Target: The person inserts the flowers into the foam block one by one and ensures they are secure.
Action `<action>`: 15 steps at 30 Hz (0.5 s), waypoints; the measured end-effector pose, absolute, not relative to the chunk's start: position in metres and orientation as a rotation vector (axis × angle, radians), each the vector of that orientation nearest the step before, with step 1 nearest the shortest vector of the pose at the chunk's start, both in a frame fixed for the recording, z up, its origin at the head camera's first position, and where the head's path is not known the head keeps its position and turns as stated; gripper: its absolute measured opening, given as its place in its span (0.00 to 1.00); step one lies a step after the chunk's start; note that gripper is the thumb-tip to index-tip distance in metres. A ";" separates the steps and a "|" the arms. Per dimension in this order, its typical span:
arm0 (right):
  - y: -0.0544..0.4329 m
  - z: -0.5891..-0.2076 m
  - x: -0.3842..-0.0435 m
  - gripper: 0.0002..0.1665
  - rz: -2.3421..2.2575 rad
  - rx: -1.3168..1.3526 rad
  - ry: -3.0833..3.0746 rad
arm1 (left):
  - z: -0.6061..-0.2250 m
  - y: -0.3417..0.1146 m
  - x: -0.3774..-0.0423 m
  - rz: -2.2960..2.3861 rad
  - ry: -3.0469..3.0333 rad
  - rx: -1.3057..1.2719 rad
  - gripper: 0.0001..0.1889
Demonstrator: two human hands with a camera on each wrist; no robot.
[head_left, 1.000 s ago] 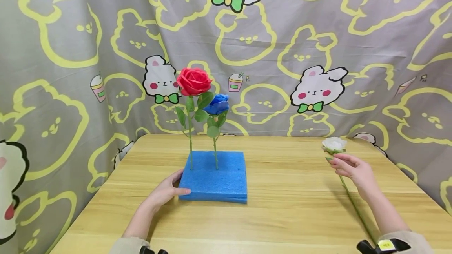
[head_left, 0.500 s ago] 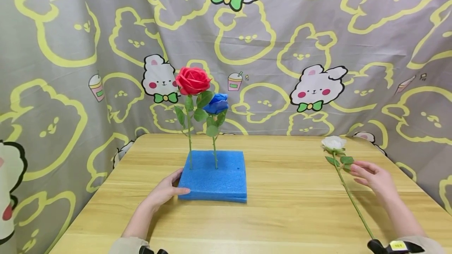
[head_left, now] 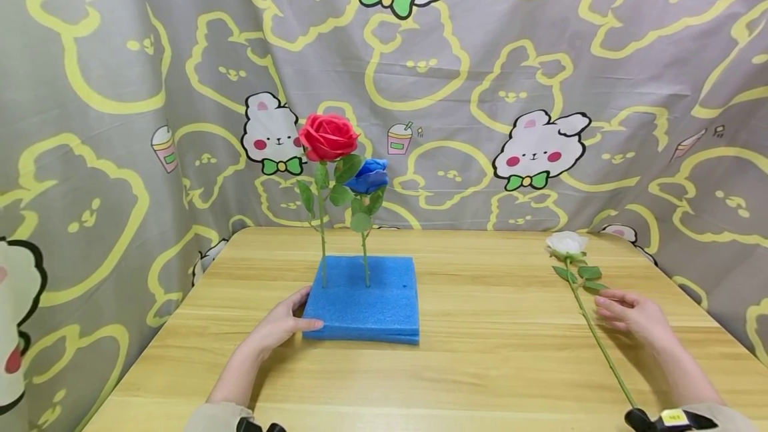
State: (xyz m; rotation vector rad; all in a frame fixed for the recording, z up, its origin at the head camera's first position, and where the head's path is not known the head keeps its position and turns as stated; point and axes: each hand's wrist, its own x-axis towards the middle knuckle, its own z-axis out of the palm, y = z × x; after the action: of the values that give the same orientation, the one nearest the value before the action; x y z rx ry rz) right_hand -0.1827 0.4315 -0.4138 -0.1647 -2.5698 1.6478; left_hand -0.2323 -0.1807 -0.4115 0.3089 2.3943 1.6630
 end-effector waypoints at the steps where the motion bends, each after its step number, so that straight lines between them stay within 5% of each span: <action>1: 0.431 -0.415 -0.183 0.35 1.651 -0.173 -2.588 | -0.411 -0.180 -0.232 1.663 2.395 0.312 0.46; 15: 0.432 -0.419 -0.188 0.36 1.599 -0.185 -2.737 | -0.411 -0.180 -0.231 1.674 2.393 0.321 0.45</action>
State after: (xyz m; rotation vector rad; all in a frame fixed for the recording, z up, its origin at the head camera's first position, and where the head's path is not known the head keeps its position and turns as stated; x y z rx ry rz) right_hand -0.1879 0.4320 -0.4194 -0.1845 -2.7374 1.5990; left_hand -0.2310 -0.1804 -0.4113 0.3208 2.3934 1.6736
